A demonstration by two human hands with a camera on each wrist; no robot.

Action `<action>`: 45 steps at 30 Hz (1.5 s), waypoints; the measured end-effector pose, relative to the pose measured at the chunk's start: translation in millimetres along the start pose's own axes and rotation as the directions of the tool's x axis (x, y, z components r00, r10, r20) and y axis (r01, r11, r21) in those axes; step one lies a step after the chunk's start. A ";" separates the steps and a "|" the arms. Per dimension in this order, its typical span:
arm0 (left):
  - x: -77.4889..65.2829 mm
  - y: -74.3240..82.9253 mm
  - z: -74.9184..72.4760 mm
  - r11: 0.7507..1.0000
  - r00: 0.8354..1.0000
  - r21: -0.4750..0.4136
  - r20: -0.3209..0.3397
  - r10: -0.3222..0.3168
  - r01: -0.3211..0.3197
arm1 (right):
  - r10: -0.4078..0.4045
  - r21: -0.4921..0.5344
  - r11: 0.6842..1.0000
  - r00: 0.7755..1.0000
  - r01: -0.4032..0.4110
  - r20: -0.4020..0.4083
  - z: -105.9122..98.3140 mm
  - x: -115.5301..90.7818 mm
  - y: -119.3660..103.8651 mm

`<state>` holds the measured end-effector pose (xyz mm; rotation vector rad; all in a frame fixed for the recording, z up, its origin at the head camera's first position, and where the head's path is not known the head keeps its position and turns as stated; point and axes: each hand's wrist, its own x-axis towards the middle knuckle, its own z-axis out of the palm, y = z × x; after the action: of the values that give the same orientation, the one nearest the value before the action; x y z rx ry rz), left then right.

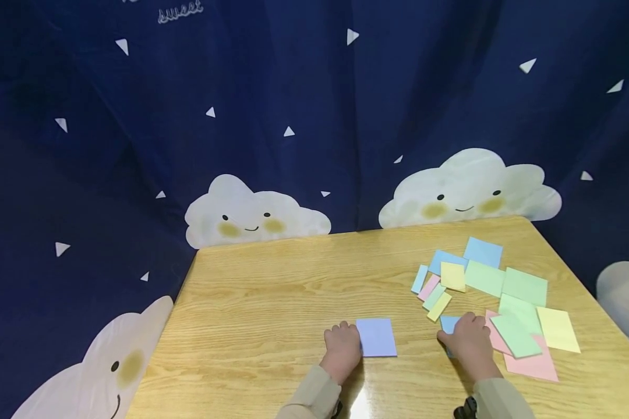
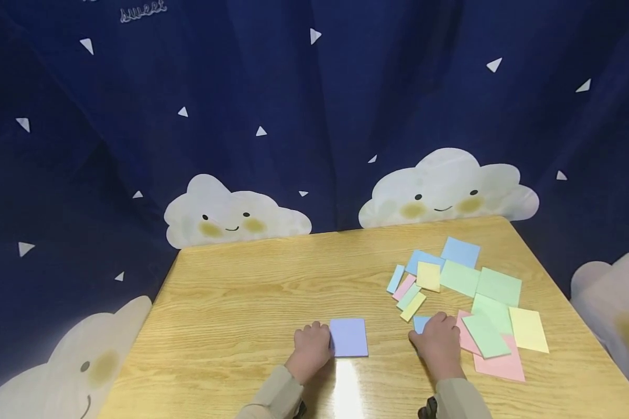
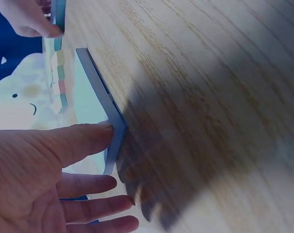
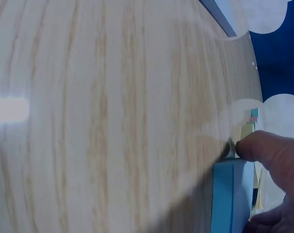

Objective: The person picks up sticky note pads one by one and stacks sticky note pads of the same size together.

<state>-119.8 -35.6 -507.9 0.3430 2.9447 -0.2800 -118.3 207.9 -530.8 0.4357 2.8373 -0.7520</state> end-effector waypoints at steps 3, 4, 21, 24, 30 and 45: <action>0.4 0.3 0.1 1.000 1.000 0.000 -0.002 0.000 0.000 | -0.017 -0.023 1.000 0.999 0.018 0.043 -0.5 -0.1 -0.9; 0.5 0.3 0.2 1.000 1.000 0.000 -0.004 0.000 0.000 | -0.036 -0.033 0.999 0.998 0.037 0.045 0.0 -0.8 -1.5; 1.7 -1.7 1.3 1.000 1.000 -0.004 0.001 0.000 0.000 | -0.274 -0.196 0.938 0.958 0.286 0.086 -10.0 -9.7 6.9; 1.8 -1.9 0.8 1.000 1.000 -0.004 0.006 -0.003 0.003 | -0.291 -0.196 0.932 0.952 0.305 0.099 -9.7 -8.4 10.1; 1.7 -1.7 2.2 1.000 1.000 -0.011 -0.013 0.004 -0.004 | -0.474 -0.223 0.855 0.880 0.469 0.036 -3.5 -11.9 9.3; 0.8 -0.4 -1.5 1.000 1.000 -0.002 0.018 -0.002 0.002 | -0.055 -0.092 0.993 0.990 0.067 0.130 -7.6 -13.8 -2.0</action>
<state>-120.9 -35.5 -506.5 0.3362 2.9279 -0.2795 -106.7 206.8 -520.0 0.2770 2.7634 -0.6265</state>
